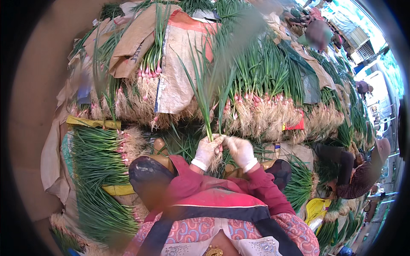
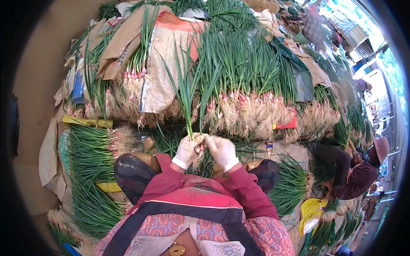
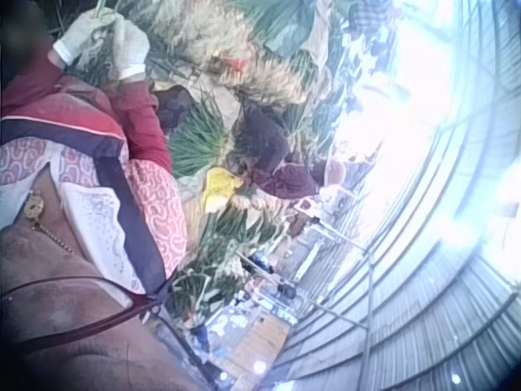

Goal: The person cleans a bunch of scallions by hand, removing the outer layers and dirt while sitting on the ground in a processing area.

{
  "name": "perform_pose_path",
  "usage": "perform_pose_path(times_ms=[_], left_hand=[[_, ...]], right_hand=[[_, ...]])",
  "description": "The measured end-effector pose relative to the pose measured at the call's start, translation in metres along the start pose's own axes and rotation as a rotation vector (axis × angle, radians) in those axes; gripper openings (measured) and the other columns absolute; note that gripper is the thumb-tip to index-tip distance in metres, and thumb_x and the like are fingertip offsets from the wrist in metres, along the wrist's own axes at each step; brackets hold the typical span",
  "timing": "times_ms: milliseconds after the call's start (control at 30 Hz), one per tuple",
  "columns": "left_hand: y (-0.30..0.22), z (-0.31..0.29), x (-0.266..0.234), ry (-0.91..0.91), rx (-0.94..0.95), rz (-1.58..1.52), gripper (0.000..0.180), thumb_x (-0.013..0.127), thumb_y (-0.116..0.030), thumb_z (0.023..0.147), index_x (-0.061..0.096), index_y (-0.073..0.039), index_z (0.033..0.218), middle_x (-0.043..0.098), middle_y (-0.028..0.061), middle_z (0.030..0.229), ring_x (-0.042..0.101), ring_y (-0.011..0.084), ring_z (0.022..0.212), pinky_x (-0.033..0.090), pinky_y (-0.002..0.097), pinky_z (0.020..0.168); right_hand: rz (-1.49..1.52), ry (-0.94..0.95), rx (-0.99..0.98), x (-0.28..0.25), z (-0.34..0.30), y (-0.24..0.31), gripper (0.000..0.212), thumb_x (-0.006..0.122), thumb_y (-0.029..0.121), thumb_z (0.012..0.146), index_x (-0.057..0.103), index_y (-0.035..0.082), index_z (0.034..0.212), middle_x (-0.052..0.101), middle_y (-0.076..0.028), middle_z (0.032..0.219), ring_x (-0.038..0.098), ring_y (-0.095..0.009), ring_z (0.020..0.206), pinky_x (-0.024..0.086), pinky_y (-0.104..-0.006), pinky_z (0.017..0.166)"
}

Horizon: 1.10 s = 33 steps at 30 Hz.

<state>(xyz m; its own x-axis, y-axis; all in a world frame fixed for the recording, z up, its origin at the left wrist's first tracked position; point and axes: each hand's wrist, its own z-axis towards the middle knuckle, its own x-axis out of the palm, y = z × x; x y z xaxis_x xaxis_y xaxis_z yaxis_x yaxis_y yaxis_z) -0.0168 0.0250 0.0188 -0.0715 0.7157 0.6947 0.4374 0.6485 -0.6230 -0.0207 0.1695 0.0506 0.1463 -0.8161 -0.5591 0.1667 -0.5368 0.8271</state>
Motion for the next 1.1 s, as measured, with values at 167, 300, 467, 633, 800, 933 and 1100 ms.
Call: perform_pose_path(times_ms=[167, 300, 467, 633, 800, 933, 1100], left_hand=[[0.011, 0.004, -0.006, -0.031, 0.010, 0.047, 0.007, 0.061, -0.009, 0.084, 0.059, -0.005, 0.089, 0.058, 0.0008, 0.065, 0.048, 0.0057, 0.047, 0.037, 0.0191, 0.041], [0.009, 0.002, -0.008, -0.045, 0.066, -0.016, 0.008, 0.058, -0.009, 0.086, 0.055, -0.003, 0.090, 0.059, 0.0061, 0.067, 0.050, 0.0081, 0.048, 0.040, 0.0185, 0.043], [0.000, -0.010, -0.001, 0.062, 0.101, -0.150, 0.009, 0.056, -0.008, 0.087, 0.051, -0.004, 0.094, 0.061, 0.0084, 0.070, 0.053, 0.0103, 0.051, 0.043, 0.0185, 0.047], [-0.025, -0.029, -0.001, 0.213, 0.217, -0.205, 0.017, 0.055, -0.011, 0.089, 0.051, -0.002, 0.102, 0.060, 0.0079, 0.076, 0.057, 0.0112, 0.057, 0.047, 0.0210, 0.051], [-0.030, -0.033, 0.006, 0.239, 0.217, -0.190, 0.034, 0.052, -0.014, 0.090, 0.044, -0.001, 0.121, 0.059, 0.0066, 0.081, 0.056, 0.0111, 0.064, 0.046, 0.0200, 0.058], [-0.011, -0.013, 0.001, 0.301, 0.075, -0.276, 0.036, 0.051, -0.018, 0.090, 0.045, -0.005, 0.123, 0.046, 0.0003, 0.060, 0.046, 0.0105, 0.053, 0.044, 0.0278, 0.057], [-0.016, -0.010, 0.001, 0.176, 0.051, -0.126, 0.032, 0.051, -0.012, 0.089, 0.048, -0.004, 0.120, 0.049, -0.0004, 0.061, 0.041, 0.0072, 0.044, 0.041, 0.0243, 0.048]], right_hand=[[-0.204, 0.142, 0.080, -0.004, 0.042, 0.027, 0.033, 0.054, 0.035, 0.085, 0.061, 0.004, 0.078, 0.060, -0.016, 0.071, 0.059, -0.033, 0.068, 0.046, -0.0392, 0.062], [-0.298, 0.044, 0.011, 0.007, 0.043, 0.028, 0.027, 0.051, 0.026, 0.089, 0.057, 0.003, 0.076, 0.060, -0.011, 0.066, 0.059, -0.022, 0.059, 0.046, -0.0330, 0.058], [0.356, -0.144, 0.365, 0.025, 0.048, -0.004, 0.021, 0.049, 0.015, 0.090, 0.056, 0.002, 0.075, 0.059, -0.007, 0.063, 0.054, -0.008, 0.053, 0.044, -0.0248, 0.051], [-0.397, 0.516, 0.283, 0.003, 0.043, -0.017, 0.049, 0.049, 0.046, 0.087, 0.064, -0.001, 0.090, 0.062, -0.023, 0.078, 0.060, -0.036, 0.077, 0.046, -0.0411, 0.074], [-0.412, -0.034, 0.286, -0.033, 0.094, 0.024, 0.047, 0.047, 0.047, 0.087, 0.062, 0.005, 0.102, 0.066, -0.016, 0.085, 0.063, -0.030, 0.078, 0.048, -0.0384, 0.076], [-0.831, -0.142, 0.321, -0.044, 0.153, -0.009, 0.037, 0.058, 0.041, 0.080, 0.066, 0.007, 0.094, 0.066, -0.015, 0.084, 0.063, -0.031, 0.082, 0.048, -0.0371, 0.076], [-0.481, -0.152, 0.314, -0.065, 0.161, -0.025, 0.033, 0.059, 0.032, 0.080, 0.066, 0.001, 0.089, 0.066, -0.018, 0.085, 0.064, -0.027, 0.078, 0.049, -0.0360, 0.075]])
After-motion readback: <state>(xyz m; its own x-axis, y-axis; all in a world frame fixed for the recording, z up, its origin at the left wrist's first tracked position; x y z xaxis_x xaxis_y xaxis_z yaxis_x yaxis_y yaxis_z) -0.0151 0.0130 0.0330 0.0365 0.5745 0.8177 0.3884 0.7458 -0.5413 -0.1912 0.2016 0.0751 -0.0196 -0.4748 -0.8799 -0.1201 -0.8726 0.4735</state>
